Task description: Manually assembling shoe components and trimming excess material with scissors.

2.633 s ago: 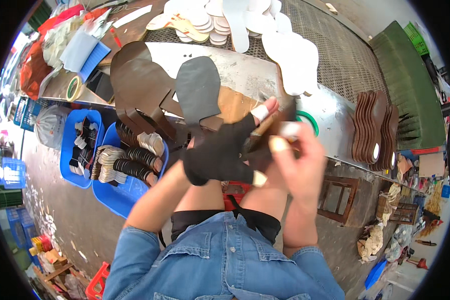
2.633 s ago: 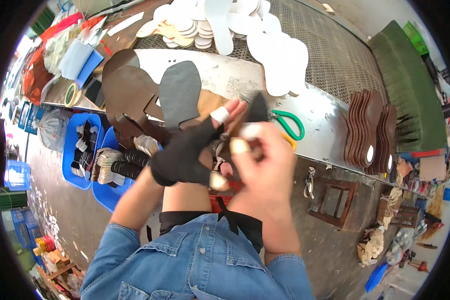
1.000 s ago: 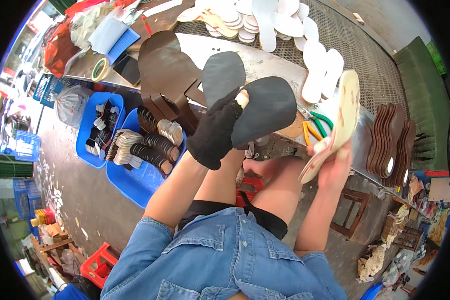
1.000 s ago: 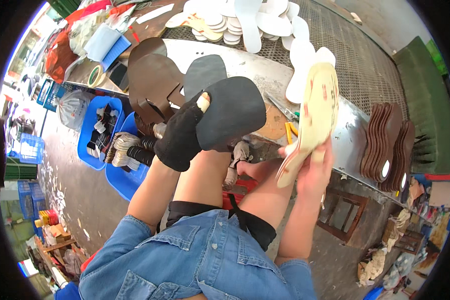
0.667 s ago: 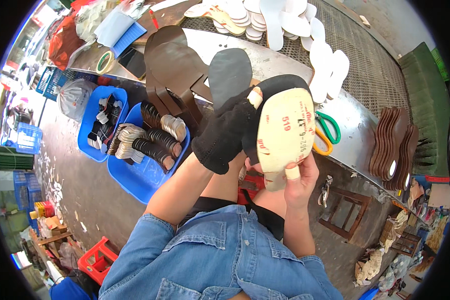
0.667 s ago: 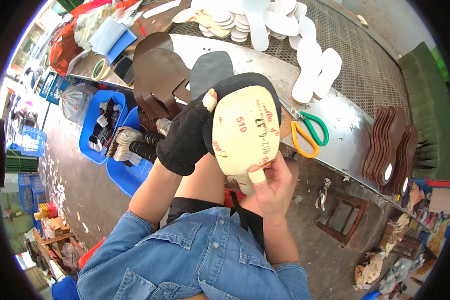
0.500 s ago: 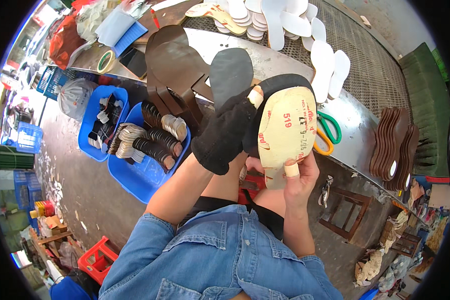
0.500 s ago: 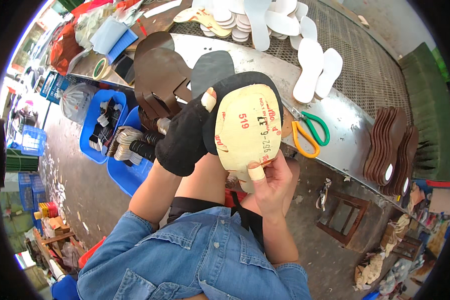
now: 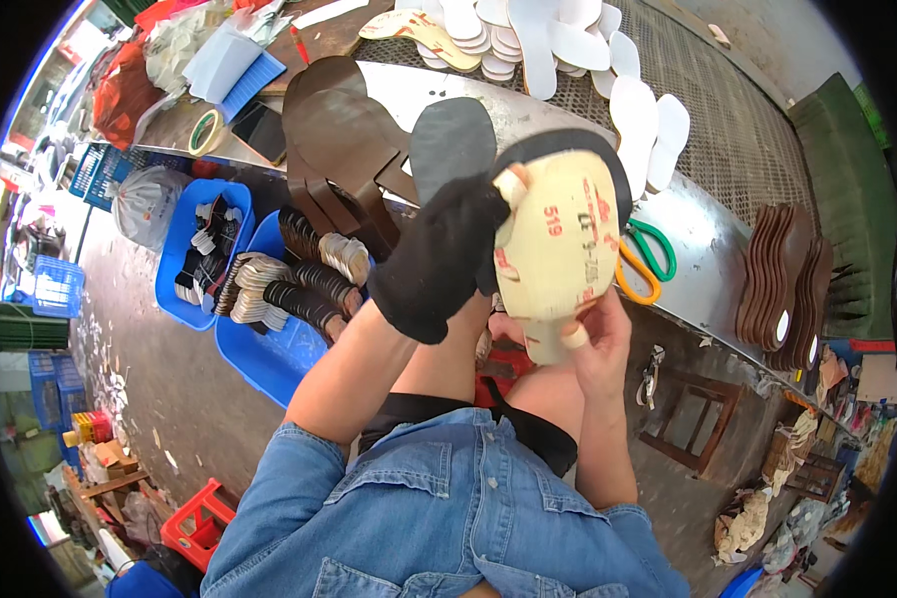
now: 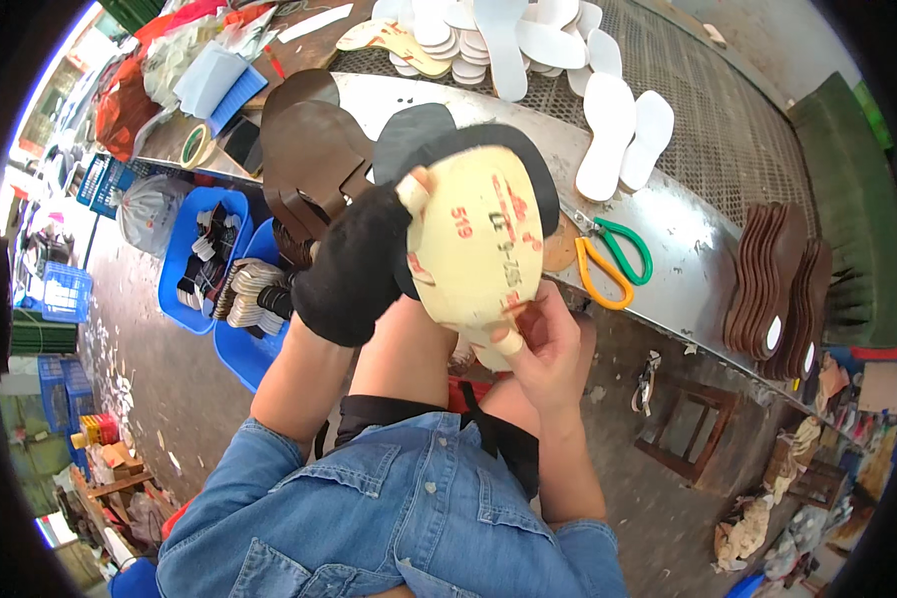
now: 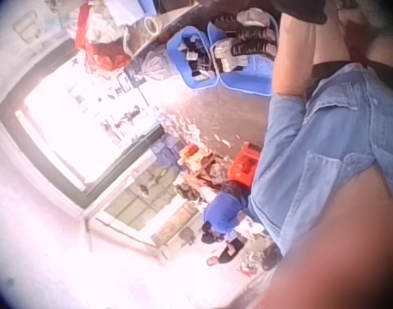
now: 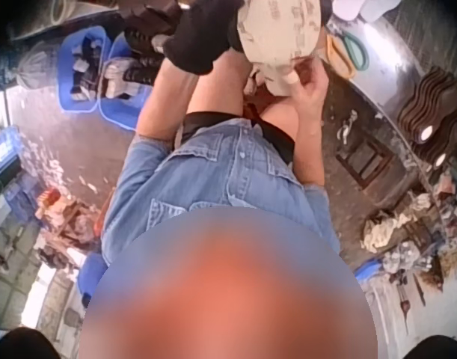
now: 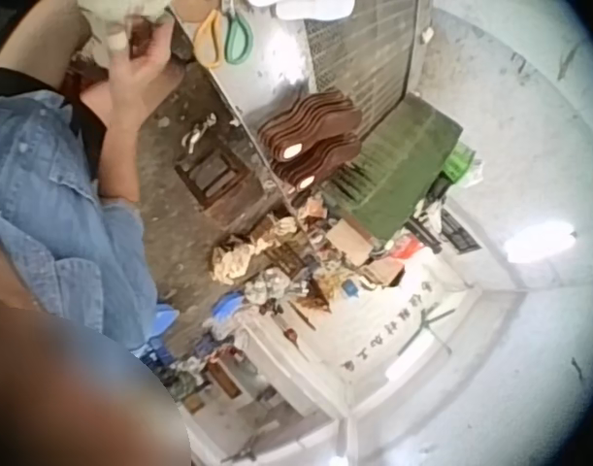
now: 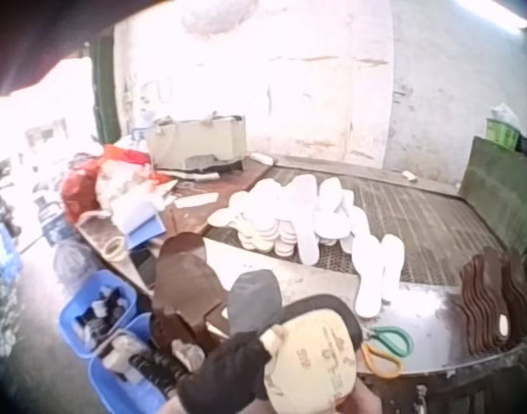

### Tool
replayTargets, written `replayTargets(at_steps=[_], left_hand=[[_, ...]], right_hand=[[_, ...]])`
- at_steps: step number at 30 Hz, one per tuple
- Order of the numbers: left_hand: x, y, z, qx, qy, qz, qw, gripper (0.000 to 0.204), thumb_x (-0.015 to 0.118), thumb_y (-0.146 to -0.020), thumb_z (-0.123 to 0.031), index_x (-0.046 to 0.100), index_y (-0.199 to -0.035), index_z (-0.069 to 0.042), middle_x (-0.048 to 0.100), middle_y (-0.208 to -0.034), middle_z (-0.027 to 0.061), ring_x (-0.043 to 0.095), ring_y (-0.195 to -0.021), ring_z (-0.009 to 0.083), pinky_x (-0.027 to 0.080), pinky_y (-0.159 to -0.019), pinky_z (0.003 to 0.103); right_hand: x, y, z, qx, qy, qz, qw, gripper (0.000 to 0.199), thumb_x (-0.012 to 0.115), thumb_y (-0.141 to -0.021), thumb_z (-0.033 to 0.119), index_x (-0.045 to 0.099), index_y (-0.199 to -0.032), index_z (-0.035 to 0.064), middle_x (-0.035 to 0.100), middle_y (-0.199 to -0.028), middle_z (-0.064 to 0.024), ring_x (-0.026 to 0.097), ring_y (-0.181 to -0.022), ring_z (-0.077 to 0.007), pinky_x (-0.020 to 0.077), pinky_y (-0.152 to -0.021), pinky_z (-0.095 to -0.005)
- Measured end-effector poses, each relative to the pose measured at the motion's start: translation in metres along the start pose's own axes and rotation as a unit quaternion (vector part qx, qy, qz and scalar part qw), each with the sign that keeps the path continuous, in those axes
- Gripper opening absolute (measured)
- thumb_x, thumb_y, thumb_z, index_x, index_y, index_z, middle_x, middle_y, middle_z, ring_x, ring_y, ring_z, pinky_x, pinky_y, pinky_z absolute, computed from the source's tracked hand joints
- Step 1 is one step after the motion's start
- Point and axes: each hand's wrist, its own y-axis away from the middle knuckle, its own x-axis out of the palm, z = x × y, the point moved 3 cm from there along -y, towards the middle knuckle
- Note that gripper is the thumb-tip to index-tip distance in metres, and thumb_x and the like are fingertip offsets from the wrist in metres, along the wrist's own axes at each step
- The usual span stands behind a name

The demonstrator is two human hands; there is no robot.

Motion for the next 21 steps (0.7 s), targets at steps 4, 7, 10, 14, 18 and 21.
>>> replayTargets(at_steps=[4,7,10,14,18,21], left_hand=[[0.002,-0.032,0.004,-0.165,0.296,-0.051,0.939,0.045,0.052,-0.095,-0.038,0.052,-0.124,-0.003,0.062,-0.104,0.0083,0.059,-0.096,0.0192,0.049,-0.080,0.033],[0.022,-0.029,-0.024,-0.116,0.507,0.024,0.854,0.052,0.053,-0.093,-0.043,0.051,-0.125,-0.003,0.061,-0.102,0.0049,0.058,-0.093,0.0165,0.048,-0.078,0.031],[0.034,-0.003,-0.002,-0.155,0.396,0.042,0.904,0.045,0.052,-0.090,-0.022,0.048,-0.128,0.003,0.059,-0.109,0.0079,0.055,-0.098,0.0147,0.044,-0.087,0.031],[0.041,0.002,-0.001,-0.120,0.403,0.021,0.907,0.041,0.049,-0.088,-0.011,0.050,-0.125,0.005,0.058,-0.114,0.0090,0.053,-0.105,0.0141,0.041,-0.092,0.030],[0.043,0.006,-0.002,-0.126,0.412,0.001,0.903,0.038,0.048,-0.088,-0.010,0.052,-0.123,0.005,0.058,-0.114,0.0094,0.054,-0.104,0.0147,0.042,-0.090,0.030],[0.043,0.006,-0.006,-0.119,0.424,-0.003,0.898,0.035,0.051,-0.088,-0.011,0.055,-0.119,0.005,0.061,-0.109,0.0083,0.056,-0.098,0.0141,0.045,-0.086,0.029]], right_hand=[[-0.022,0.005,-0.030,-0.036,0.071,-0.038,0.996,0.025,0.062,-0.089,0.016,0.053,-0.102,-0.0033,0.063,-0.086,-0.0080,0.061,-0.071,-0.0125,0.0493,-0.064,-0.0257],[0.001,-0.004,0.014,0.000,-0.093,-0.108,0.990,0.020,0.056,-0.094,0.020,0.052,-0.094,0.0000,0.060,-0.074,-0.0084,0.057,-0.059,-0.0119,0.0464,-0.056,-0.0258],[-0.001,-0.018,0.025,0.014,-0.092,-0.114,0.989,0.021,0.057,-0.094,0.021,0.054,-0.094,0.0004,0.060,-0.077,-0.0054,0.055,-0.062,-0.0086,0.0453,-0.057,-0.0237],[-0.010,-0.019,0.011,0.014,-0.037,-0.117,0.992,0.023,0.059,-0.093,0.024,0.056,-0.096,0.0007,0.060,-0.083,-0.0009,0.053,-0.070,-0.0044,0.0439,-0.060,-0.0198],[-0.009,-0.016,0.008,0.034,-0.026,-0.107,0.993,0.023,0.059,-0.093,0.023,0.057,-0.098,0.0012,0.061,-0.087,0.0002,0.053,-0.075,-0.0031,0.0440,-0.064,-0.0189],[-0.001,-0.016,0.008,0.037,-0.044,-0.101,0.993,0.020,0.060,-0.093,0.021,0.057,-0.098,0.0017,0.061,-0.087,0.0002,0.053,-0.076,-0.0034,0.0444,-0.066,-0.0192]])
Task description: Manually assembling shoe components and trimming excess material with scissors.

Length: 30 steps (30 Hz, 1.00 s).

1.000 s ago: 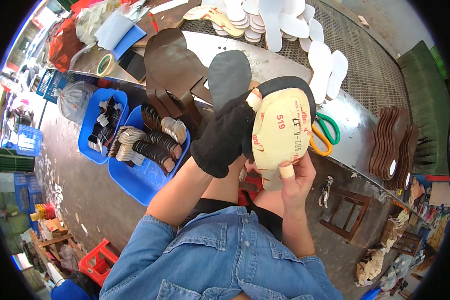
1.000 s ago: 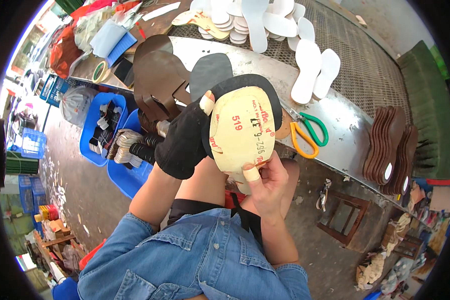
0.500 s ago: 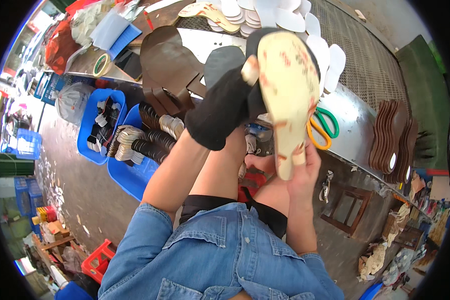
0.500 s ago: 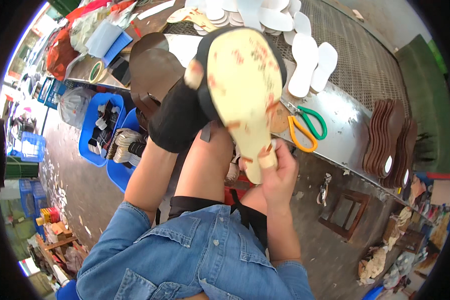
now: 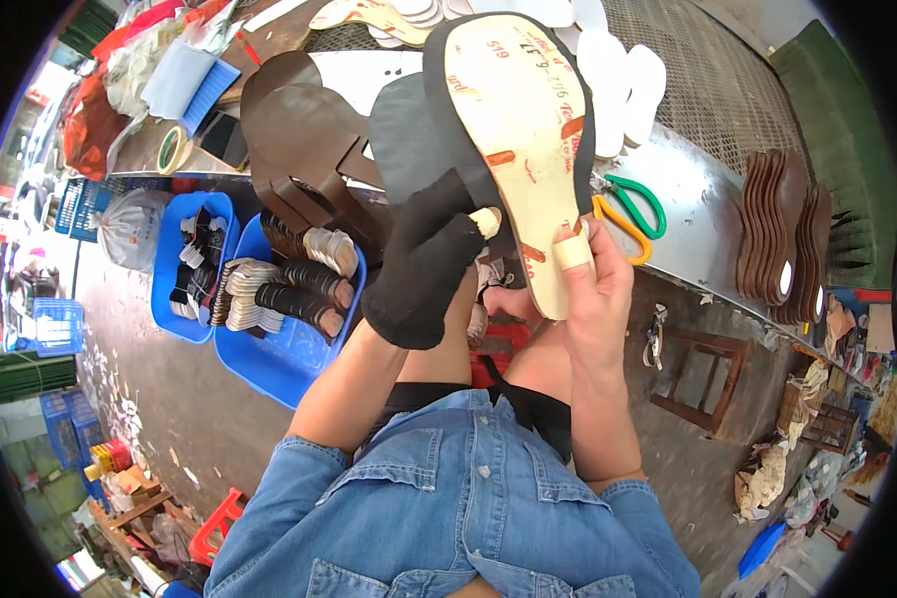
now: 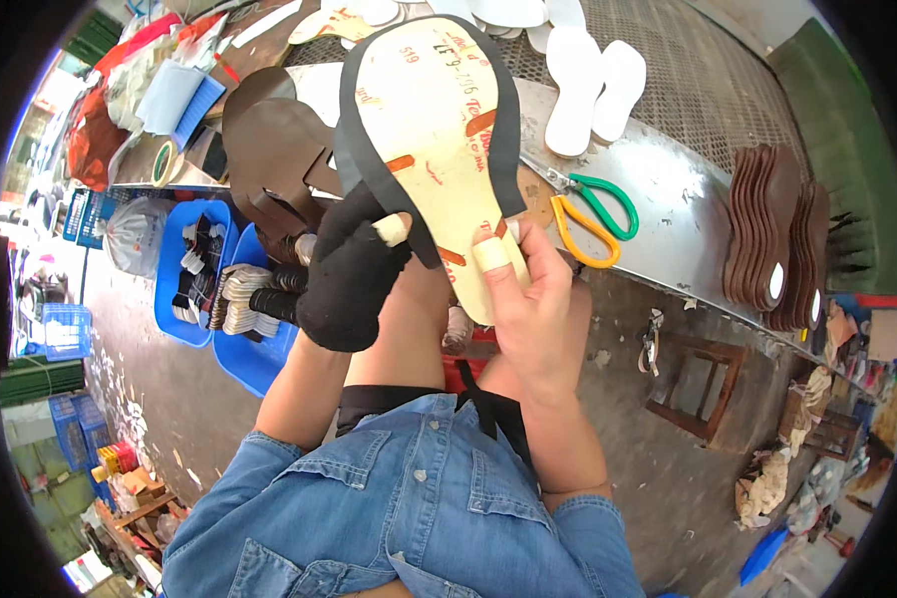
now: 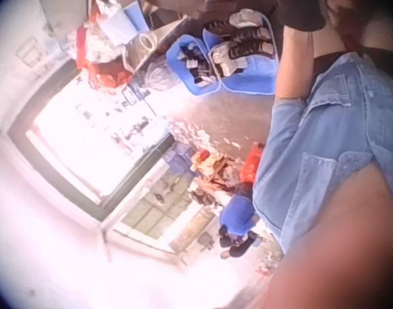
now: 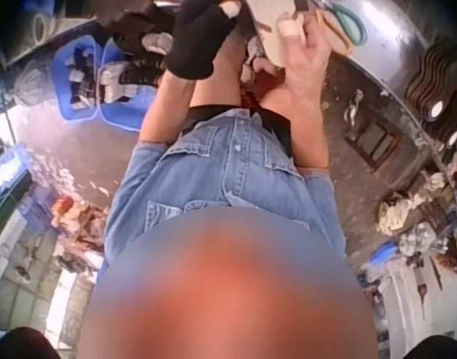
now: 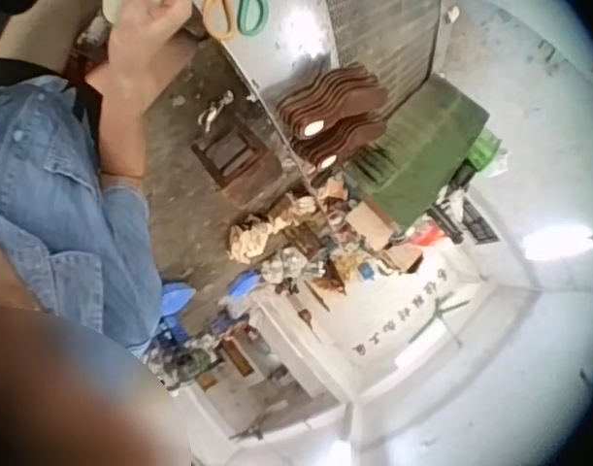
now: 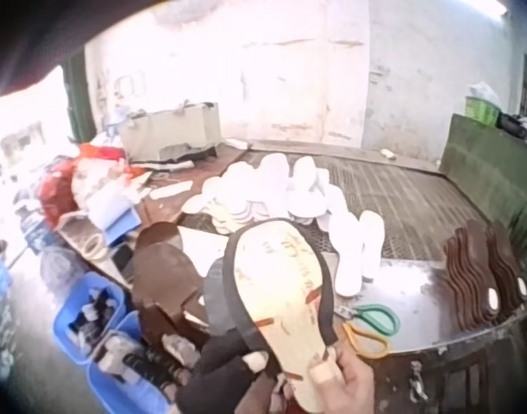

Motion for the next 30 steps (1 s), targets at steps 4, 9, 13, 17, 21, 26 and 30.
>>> replayTargets(at_steps=[4,9,13,17,21,26,30], left_hand=[[0.005,-0.001,-0.012,-0.047,-0.101,-0.127,0.986,0.030,0.058,-0.085,-0.007,0.059,-0.113,0.003,0.065,-0.101,0.0059,0.061,-0.088,0.0122,0.049,-0.077,0.027],[-0.018,0.002,-0.003,-0.054,-0.069,-0.140,0.986,0.024,0.067,-0.083,-0.008,0.062,-0.104,0.002,0.067,-0.086,0.0047,0.060,-0.069,0.0068,0.046,-0.057,0.022],[-0.001,0.004,0.000,-0.070,-0.110,-0.062,0.990,0.021,0.071,-0.081,-0.009,0.064,-0.098,0.001,0.066,-0.078,0.0031,0.058,-0.061,0.0056,0.044,-0.050,0.020],[0.008,0.001,-0.006,-0.038,-0.121,-0.062,0.990,0.022,0.073,-0.079,-0.010,0.064,-0.096,0.000,0.066,-0.079,0.0018,0.057,-0.065,0.0049,0.046,-0.058,0.021],[-0.003,-0.003,0.004,-0.005,-0.226,-0.045,0.973,0.020,0.075,-0.076,-0.010,0.061,-0.086,-0.001,0.059,-0.070,0.0008,0.054,-0.065,0.0049,0.045,-0.057,0.022],[-0.007,-0.004,-0.011,0.125,-0.346,0.041,0.929,0.020,0.069,-0.081,-0.016,0.055,-0.080,-0.003,0.051,-0.061,0.0063,0.053,-0.058,0.0150,0.042,-0.055,0.030],[0.005,0.002,-0.031,0.180,-0.476,0.153,0.847,0.015,0.067,-0.077,-0.013,0.056,-0.081,-0.004,0.052,-0.071,0.0118,0.055,-0.065,0.0288,0.042,-0.056,0.036]], right_hand=[[-0.001,0.001,-0.011,-0.024,0.077,0.037,0.996,0.018,0.061,-0.091,0.016,0.056,-0.100,0.0006,0.062,-0.087,-0.0005,0.054,-0.076,-0.0040,0.0451,-0.066,-0.0196],[-0.025,-0.012,0.010,-0.044,0.029,0.037,0.998,0.049,0.069,-0.085,0.022,0.051,-0.121,-0.0055,0.060,-0.113,-0.0107,0.057,-0.103,-0.0161,0.0436,-0.092,-0.0306],[-0.006,-0.029,0.022,-0.033,-0.169,0.133,0.976,0.041,0.069,-0.080,0.002,0.053,-0.117,-0.0038,0.063,-0.109,-0.0106,0.063,-0.093,-0.0144,0.0501,-0.082,-0.0284],[-0.007,-0.025,0.022,-0.057,-0.109,0.121,0.985,0.039,0.068,-0.079,-0.002,0.056,-0.117,-0.0035,0.066,-0.107,-0.0109,0.063,-0.096,-0.0155,0.0506,-0.083,-0.0280],[-0.023,-0.030,0.010,-0.026,-0.061,0.172,0.983,0.032,0.066,-0.080,-0.003,0.061,-0.111,-0.0030,0.066,-0.109,-0.0113,0.064,-0.097,-0.0166,0.0507,-0.083,-0.0276],[-0.030,-0.029,0.010,-0.017,-0.172,0.102,0.980,0.036,0.065,-0.080,-0.002,0.059,-0.116,-0.0035,0.065,-0.111,-0.0107,0.063,-0.100,-0.0175,0.0493,-0.087,-0.0307],[-0.027,-0.023,0.010,0.005,-0.153,0.114,0.982,0.036,0.064,-0.081,-0.001,0.058,-0.116,-0.0040,0.064,-0.111,-0.0120,0.062,-0.102,-0.0177,0.0489,-0.089,-0.0310]])
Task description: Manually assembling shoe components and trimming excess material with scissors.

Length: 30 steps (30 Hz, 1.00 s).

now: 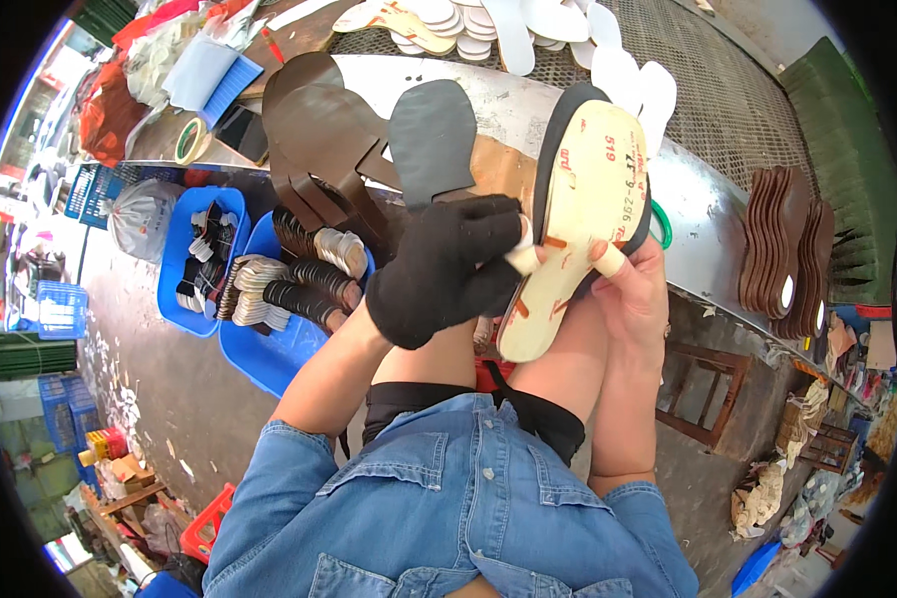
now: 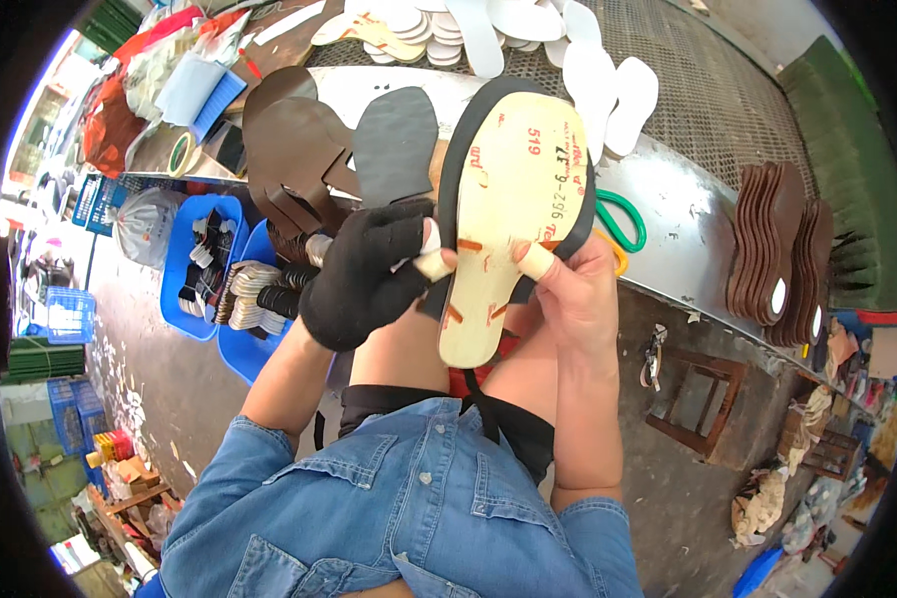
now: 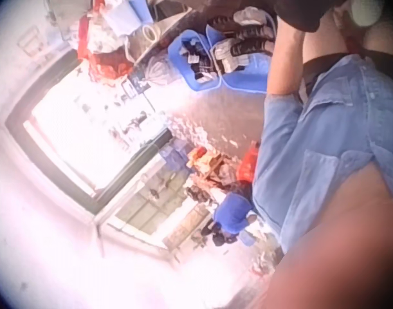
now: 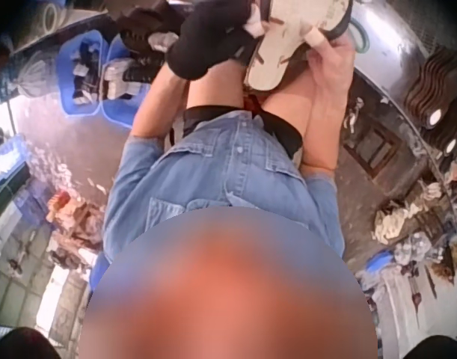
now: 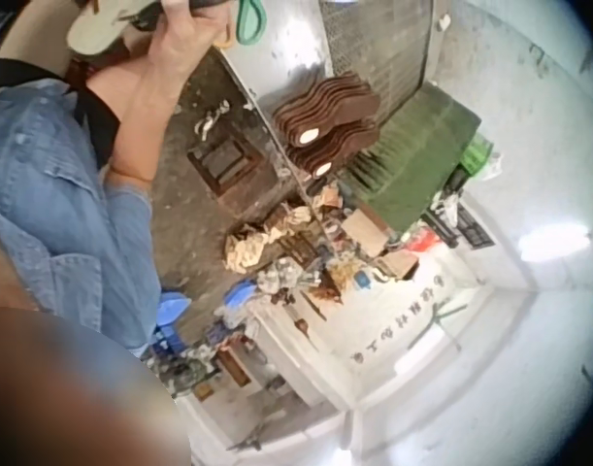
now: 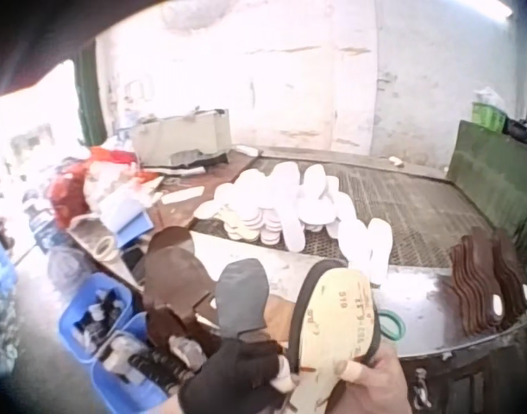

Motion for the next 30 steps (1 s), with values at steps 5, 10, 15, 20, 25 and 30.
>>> replayTargets(at_steps=[5,10,15,20,25,30], left_hand=[[0.000,-0.006,-0.014,0.034,-0.134,0.017,0.990,0.015,0.067,-0.074,-0.011,0.059,-0.085,-0.006,0.055,-0.075,0.0080,0.059,-0.070,0.0254,0.047,-0.060,0.035],[0.014,0.008,0.001,-0.132,0.408,-0.132,0.894,0.015,0.065,-0.085,-0.016,0.061,-0.093,-0.004,0.056,-0.070,0.0010,0.053,-0.064,0.0061,0.043,-0.058,0.025],[0.025,0.011,0.014,-0.182,0.126,-0.012,0.975,0.026,0.069,-0.081,-0.021,0.052,-0.081,-0.002,0.054,-0.064,0.0097,0.057,-0.059,0.0172,0.043,-0.055,0.031],[0.014,0.014,0.011,-0.171,-0.033,0.054,0.983,0.030,0.073,-0.076,-0.024,0.053,-0.081,-0.003,0.055,-0.067,0.0108,0.052,-0.057,0.0251,0.043,-0.056,0.034],[0.025,0.006,0.029,-0.233,0.476,-0.149,0.835,0.042,0.049,-0.094,-0.043,0.055,-0.103,-0.002,0.060,-0.087,0.0065,0.057,-0.073,0.0172,0.048,-0.065,0.030],[0.043,0.007,0.061,-0.235,0.383,-0.194,0.872,0.037,0.050,-0.095,-0.029,0.049,-0.120,-0.001,0.059,-0.101,0.0167,0.061,-0.090,0.0244,0.051,-0.076,0.030]], right_hand=[[0.008,0.000,-0.005,-0.031,0.031,-0.021,0.999,0.034,0.064,-0.083,0.001,0.057,-0.117,-0.0038,0.065,-0.110,-0.0123,0.063,-0.100,-0.0176,0.0499,-0.088,-0.0317],[0.011,0.004,-0.006,-0.008,-0.108,0.029,0.994,0.037,0.063,-0.085,0.004,0.055,-0.121,-0.0013,0.065,-0.109,-0.0113,0.064,-0.098,-0.0173,0.0519,-0.084,-0.0297],[0.005,0.003,-0.014,-0.018,-0.071,-0.004,0.997,0.037,0.063,-0.087,0.008,0.054,-0.122,0.0002,0.064,-0.112,-0.0111,0.064,-0.098,-0.0186,0.0522,-0.086,-0.0314],[-0.001,-0.002,-0.011,0.003,-0.089,-0.001,0.996,0.035,0.065,-0.084,0.002,0.056,-0.117,-0.0044,0.065,-0.110,-0.0123,0.065,-0.095,-0.0188,0.0530,-0.082,-0.0314],[0.016,0.005,-0.012,-0.010,-0.015,-0.018,1.000,0.034,0.067,-0.083,0.002,0.057,-0.114,-0.0048,0.066,-0.106,-0.0122,0.065,-0.094,-0.0185,0.0536,-0.079,-0.0319],[0.034,0.011,-0.009,-0.005,0.082,-0.046,0.996,0.029,0.066,-0.083,0.002,0.059,-0.111,-0.0045,0.067,-0.100,-0.0118,0.066,-0.083,-0.0156,0.0555,-0.063,-0.0272]])
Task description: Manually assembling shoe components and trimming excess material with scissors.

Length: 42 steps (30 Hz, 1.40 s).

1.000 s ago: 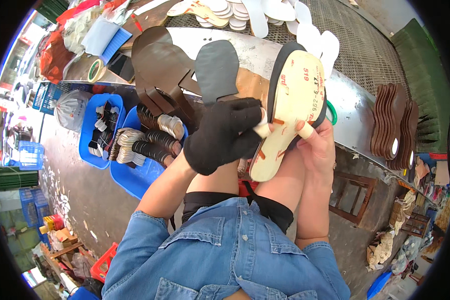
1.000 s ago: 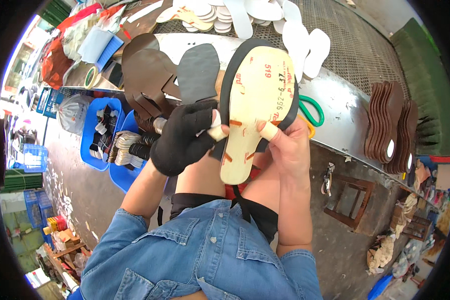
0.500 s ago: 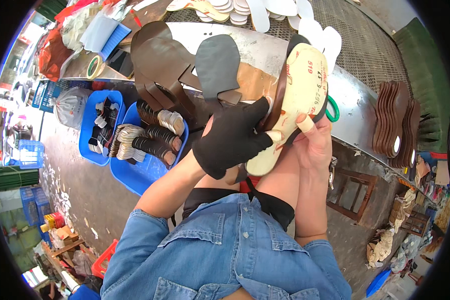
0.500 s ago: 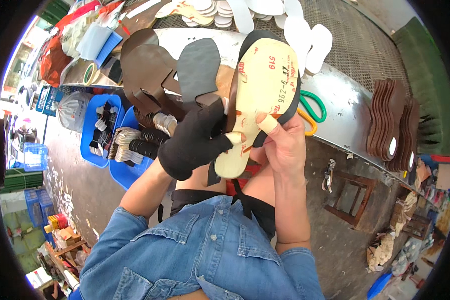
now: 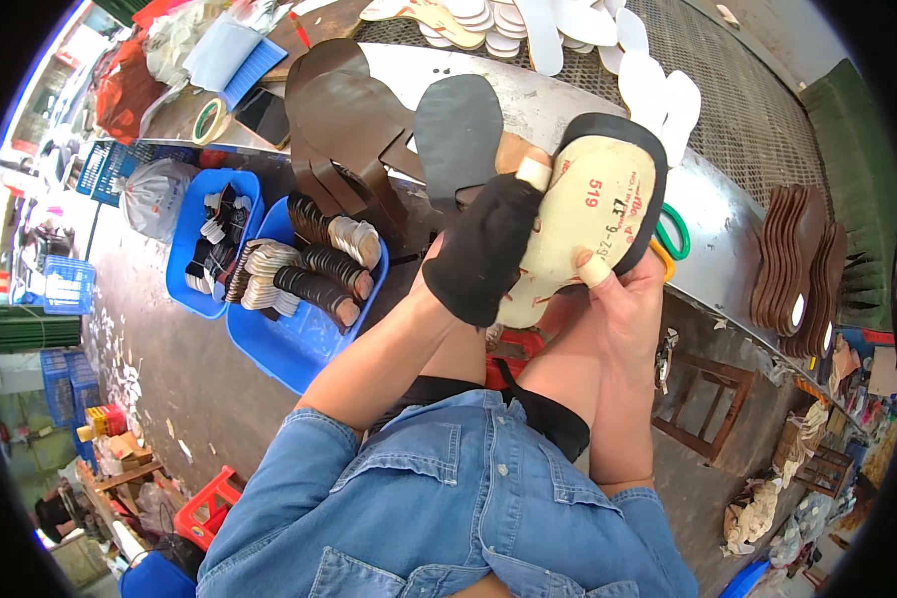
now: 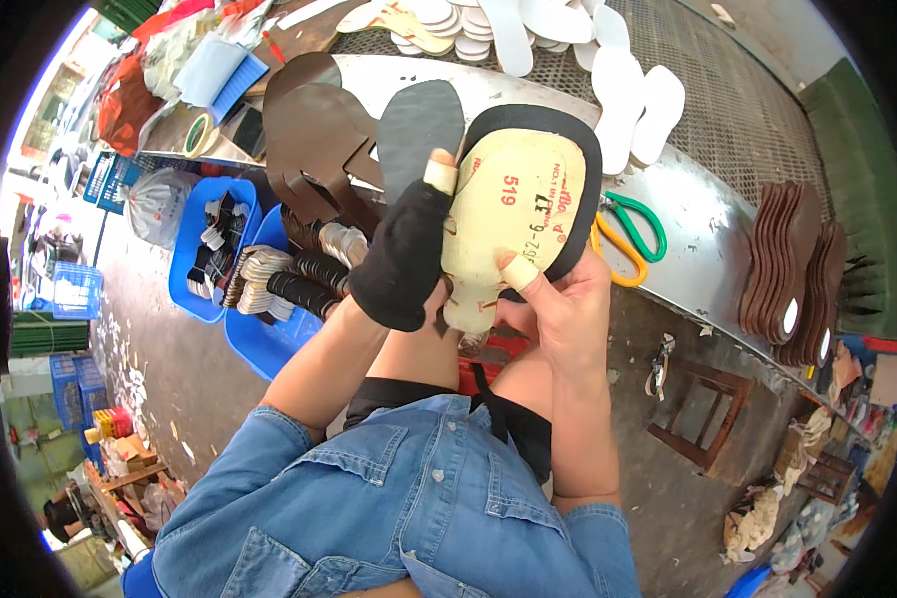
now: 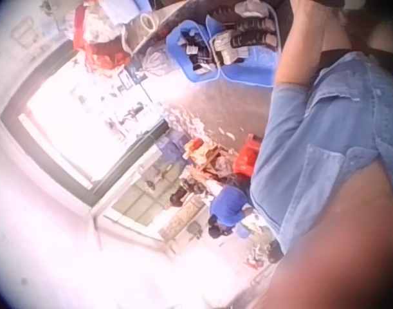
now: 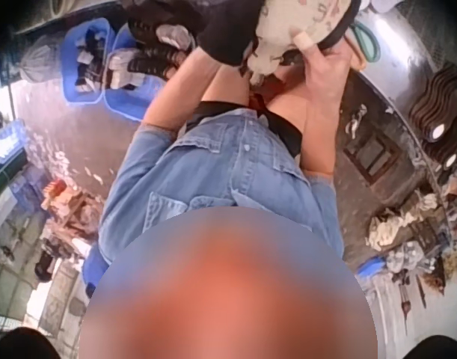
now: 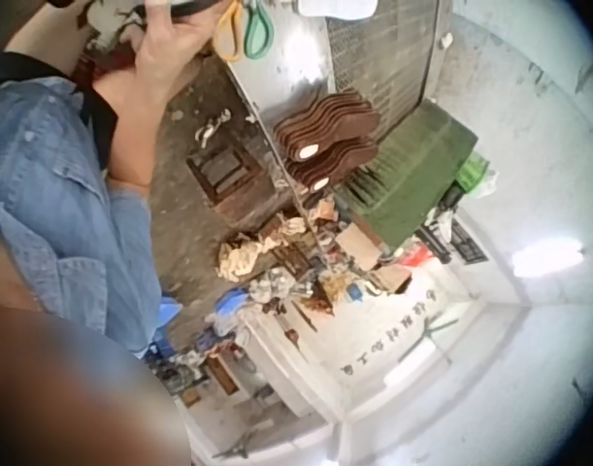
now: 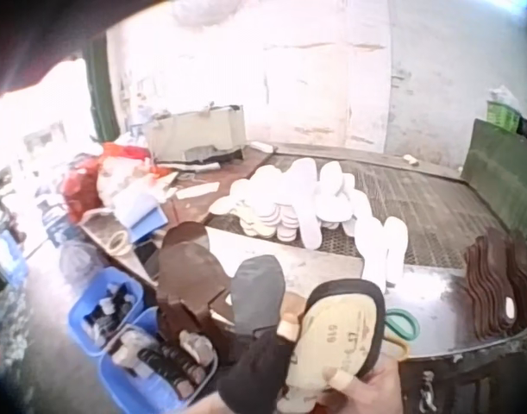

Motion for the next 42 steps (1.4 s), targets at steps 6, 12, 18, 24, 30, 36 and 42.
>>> replayTargets(at_steps=[6,12,18,24,30,36,42], left_hand=[[0.021,0.020,-0.024,-0.091,0.091,0.011,0.992,0.036,0.053,-0.093,-0.029,0.056,-0.109,0.003,0.063,-0.085,0.0126,0.058,-0.069,0.0155,0.046,-0.062,0.031],[0.016,0.030,-0.031,-0.055,-0.085,0.067,0.993,0.041,0.052,-0.095,-0.034,0.054,-0.121,-0.001,0.064,-0.101,0.0069,0.062,-0.088,0.0149,0.049,-0.076,0.029],[0.009,0.016,-0.024,-0.075,0.252,-0.032,0.964,0.040,0.055,-0.094,-0.029,0.054,-0.118,0.003,0.064,-0.104,0.0094,0.062,-0.092,0.0156,0.049,-0.079,0.029],[-0.033,0.004,-0.062,0.138,-0.092,-0.154,0.974,0.061,0.071,-0.080,-0.025,0.045,-0.129,0.000,0.059,-0.111,0.0115,0.061,-0.100,0.0246,0.047,-0.087,0.032],[0.017,0.022,-0.060,0.000,-0.663,0.287,0.691,0.066,0.078,-0.063,-0.031,0.055,-0.119,-0.006,0.062,-0.095,0.0176,0.062,-0.090,0.0330,0.048,-0.077,0.046],[-0.016,0.018,-0.041,0.022,-0.271,0.041,0.961,0.031,0.069,-0.076,-0.017,0.063,-0.103,-0.003,0.063,-0.074,0.0123,0.058,-0.067,0.0139,0.048,-0.067,0.030],[-0.001,0.023,-0.038,0.040,-0.242,-0.016,0.969,0.023,0.066,-0.080,-0.016,0.057,-0.093,0.002,0.060,-0.070,0.0113,0.054,-0.063,0.0129,0.046,-0.060,0.029]], right_hand=[[-0.006,-0.004,0.001,0.009,-0.040,0.002,0.999,0.026,0.064,-0.084,0.002,0.059,-0.109,-0.0054,0.067,-0.097,-0.0132,0.066,-0.078,-0.0158,0.0571,-0.054,-0.0271],[-0.009,-0.003,-0.004,0.018,-0.068,0.015,0.997,0.032,0.063,-0.085,0.002,0.056,-0.115,-0.0053,0.066,-0.103,-0.0122,0.065,-0.086,-0.0169,0.0574,-0.067,-0.0307],[-0.013,-0.005,-0.014,-0.014,0.062,0.073,0.995,0.036,0.067,-0.082,0.001,0.055,-0.116,-0.0043,0.066,-0.099,-0.0074,0.063,-0.089,-0.0126,0.0509,-0.079,-0.0254],[-0.038,-0.012,-0.002,0.134,0.181,0.111,0.968,0.033,0.067,-0.080,0.005,0.055,-0.110,-0.0046,0.064,-0.096,-0.0074,0.060,-0.091,-0.0126,0.0489,-0.077,-0.0278],[-0.006,-0.039,0.044,-0.024,0.571,0.378,0.728,0.031,0.068,-0.076,0.012,0.058,-0.102,-0.0037,0.060,-0.093,-0.0059,0.057,-0.089,-0.0132,0.0461,-0.078,-0.0308],[-0.013,-0.017,0.067,-0.215,0.310,-0.039,0.925,0.018,0.059,-0.086,0.003,0.059,-0.104,0.0002,0.063,-0.095,-0.0054,0.059,-0.082,-0.0120,0.0488,-0.070,-0.0260],[0.003,0.005,0.004,-0.050,0.266,-0.049,0.961,0.017,0.068,-0.084,0.010,0.052,-0.085,0.0041,0.054,-0.073,0.0047,0.049,-0.061,-0.0007,0.0398,-0.051,-0.0170]])
